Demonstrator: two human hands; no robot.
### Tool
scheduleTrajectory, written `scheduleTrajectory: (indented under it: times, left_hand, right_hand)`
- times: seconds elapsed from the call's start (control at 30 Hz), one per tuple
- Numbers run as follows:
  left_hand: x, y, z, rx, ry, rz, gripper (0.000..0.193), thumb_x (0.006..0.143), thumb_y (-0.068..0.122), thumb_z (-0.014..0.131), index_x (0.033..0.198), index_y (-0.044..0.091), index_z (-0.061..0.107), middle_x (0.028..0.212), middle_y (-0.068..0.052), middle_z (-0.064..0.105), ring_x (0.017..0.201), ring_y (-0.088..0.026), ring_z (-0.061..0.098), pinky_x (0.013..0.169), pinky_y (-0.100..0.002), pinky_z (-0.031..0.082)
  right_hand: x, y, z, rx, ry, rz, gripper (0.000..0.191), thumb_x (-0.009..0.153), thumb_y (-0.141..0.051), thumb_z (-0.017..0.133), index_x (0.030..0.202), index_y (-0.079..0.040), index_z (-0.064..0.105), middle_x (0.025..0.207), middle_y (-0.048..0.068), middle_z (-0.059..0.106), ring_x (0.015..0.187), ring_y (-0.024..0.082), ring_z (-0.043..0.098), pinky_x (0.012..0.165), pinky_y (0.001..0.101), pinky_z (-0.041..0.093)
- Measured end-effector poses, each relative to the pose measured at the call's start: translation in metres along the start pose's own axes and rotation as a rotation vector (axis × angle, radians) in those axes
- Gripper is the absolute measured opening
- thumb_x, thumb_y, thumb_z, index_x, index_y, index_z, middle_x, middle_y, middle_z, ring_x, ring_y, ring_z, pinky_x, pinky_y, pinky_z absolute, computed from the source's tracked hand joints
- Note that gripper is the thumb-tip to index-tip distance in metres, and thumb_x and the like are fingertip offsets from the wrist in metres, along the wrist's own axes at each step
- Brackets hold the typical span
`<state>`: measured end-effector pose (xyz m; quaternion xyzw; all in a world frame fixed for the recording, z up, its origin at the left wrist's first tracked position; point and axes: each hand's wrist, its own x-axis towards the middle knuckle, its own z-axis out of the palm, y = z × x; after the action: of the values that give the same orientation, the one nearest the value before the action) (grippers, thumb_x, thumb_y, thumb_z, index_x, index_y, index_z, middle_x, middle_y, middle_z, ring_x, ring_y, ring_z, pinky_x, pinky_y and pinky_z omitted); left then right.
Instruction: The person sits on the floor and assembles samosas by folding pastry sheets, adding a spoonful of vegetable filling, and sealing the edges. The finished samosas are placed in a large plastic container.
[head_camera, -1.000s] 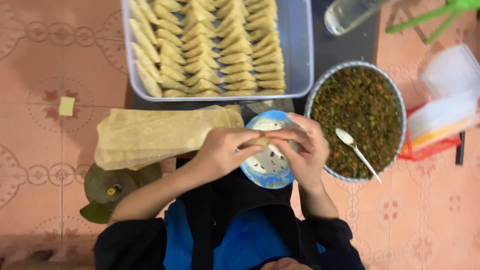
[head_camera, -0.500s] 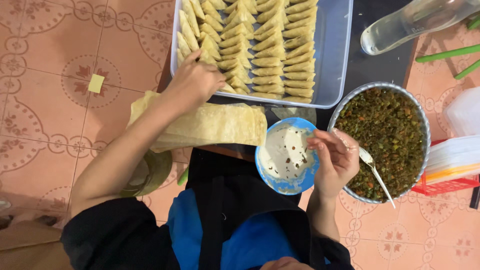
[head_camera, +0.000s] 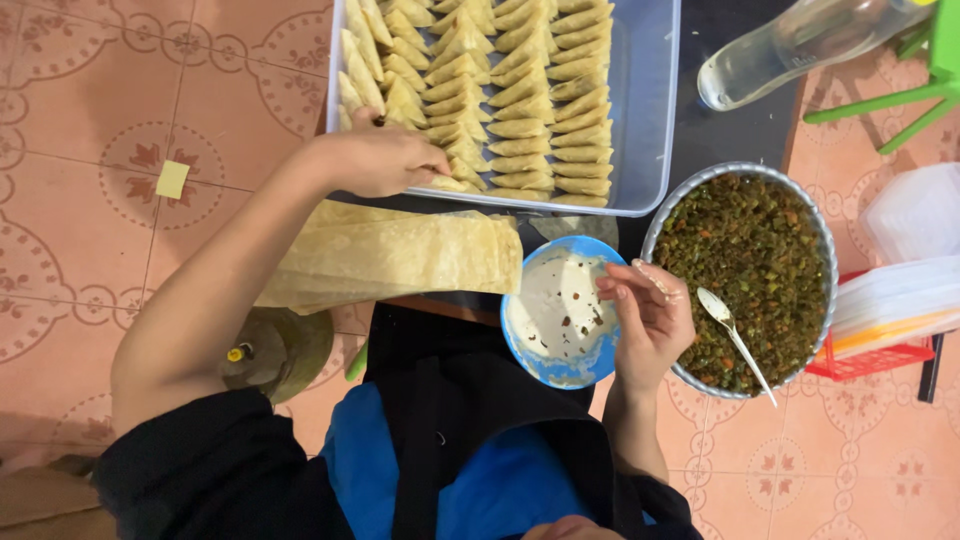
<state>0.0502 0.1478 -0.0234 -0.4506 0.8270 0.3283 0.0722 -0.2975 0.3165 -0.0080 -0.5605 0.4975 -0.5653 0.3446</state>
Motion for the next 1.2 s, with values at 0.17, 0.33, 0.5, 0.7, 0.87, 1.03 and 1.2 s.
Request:
scheduleTrajectory:
  times: [0.17,0.33,0.5,0.7,0.87,1.03,1.2]
  left_hand:
    - [-0.003,0.000,0.011,-0.056,0.045,-0.023,0.039,0.102,0.018,0.049,0.133,0.033,0.067,0.116,-0.005,0.073,0.128,-0.024,0.056,0.120,-0.063,0.001]
    - [0.000,0.003,0.015,-0.048,0.119,-0.071,0.034,0.101,0.015,0.057,0.123,0.032,0.076,0.099,-0.009,0.077,0.116,-0.027,0.064,0.125,-0.062,-0.004]
    - [-0.002,0.003,0.019,-0.074,0.352,-0.044,0.021,0.090,0.013,0.072,0.104,0.022,0.084,0.099,-0.004,0.078,0.108,-0.023,0.068,0.116,-0.056,0.016]
    - [-0.050,0.022,0.016,-0.027,0.844,0.129,0.020,0.097,0.010,0.072,0.115,0.012,0.079,0.104,-0.009,0.078,0.112,-0.026,0.071,0.122,-0.068,0.006]
    - [-0.150,0.035,0.044,-0.021,1.107,-0.370,0.015,0.098,0.015,0.078,0.107,0.002,0.075,0.117,-0.017,0.074,0.100,-0.036,0.070,0.101,-0.052,0.049]
    - [-0.181,0.024,0.078,-0.012,0.873,-0.740,0.025,0.091,0.026,0.085,0.094,0.003,0.076,0.093,-0.017,0.072,0.080,-0.039,0.070,0.070,-0.050,0.053]
    - [-0.186,0.024,0.093,-0.238,1.119,-0.623,0.021,0.088,0.019,0.086,0.093,0.003,0.073,0.095,-0.014,0.072,0.082,-0.032,0.072,0.071,-0.043,0.055]
  right_hand:
    - [-0.002,0.003,0.000,0.001,-0.018,-0.002,0.027,0.103,0.011,0.060,0.128,0.004,0.056,0.115,0.020,0.072,0.100,0.022,0.074,0.087,0.0319,0.063]
    - [-0.004,0.005,-0.001,0.017,-0.009,0.007,0.026,0.103,0.011,0.060,0.128,0.004,0.056,0.115,0.019,0.072,0.099,0.022,0.074,0.088,0.0320,0.062]
    - [-0.004,0.008,-0.002,-0.003,0.003,-0.002,0.025,0.103,0.010,0.060,0.126,0.004,0.057,0.113,0.019,0.072,0.098,0.022,0.074,0.087,0.0317,0.062]
    - [-0.003,0.005,0.016,0.067,-0.136,-0.004,0.038,0.103,0.006,0.062,0.138,-0.004,0.050,0.114,0.016,0.074,0.100,0.022,0.075,0.089,0.0346,0.064]
    - [-0.005,-0.004,0.056,-0.480,-0.571,-0.256,0.067,0.090,-0.004,0.075,0.148,-0.004,0.041,0.125,0.013,0.072,0.118,0.031,0.069,0.111,0.0433,0.046]
    - [0.004,-0.016,0.071,-0.601,-0.810,-0.360,0.078,0.088,-0.006,0.075,0.152,0.002,0.031,0.135,0.016,0.067,0.130,0.036,0.060,0.118,0.0505,0.038]
    - [0.004,-0.025,0.075,-0.630,-0.801,-0.355,0.082,0.089,-0.008,0.076,0.154,0.002,0.027,0.137,0.015,0.067,0.132,0.036,0.059,0.119,0.0507,0.036]
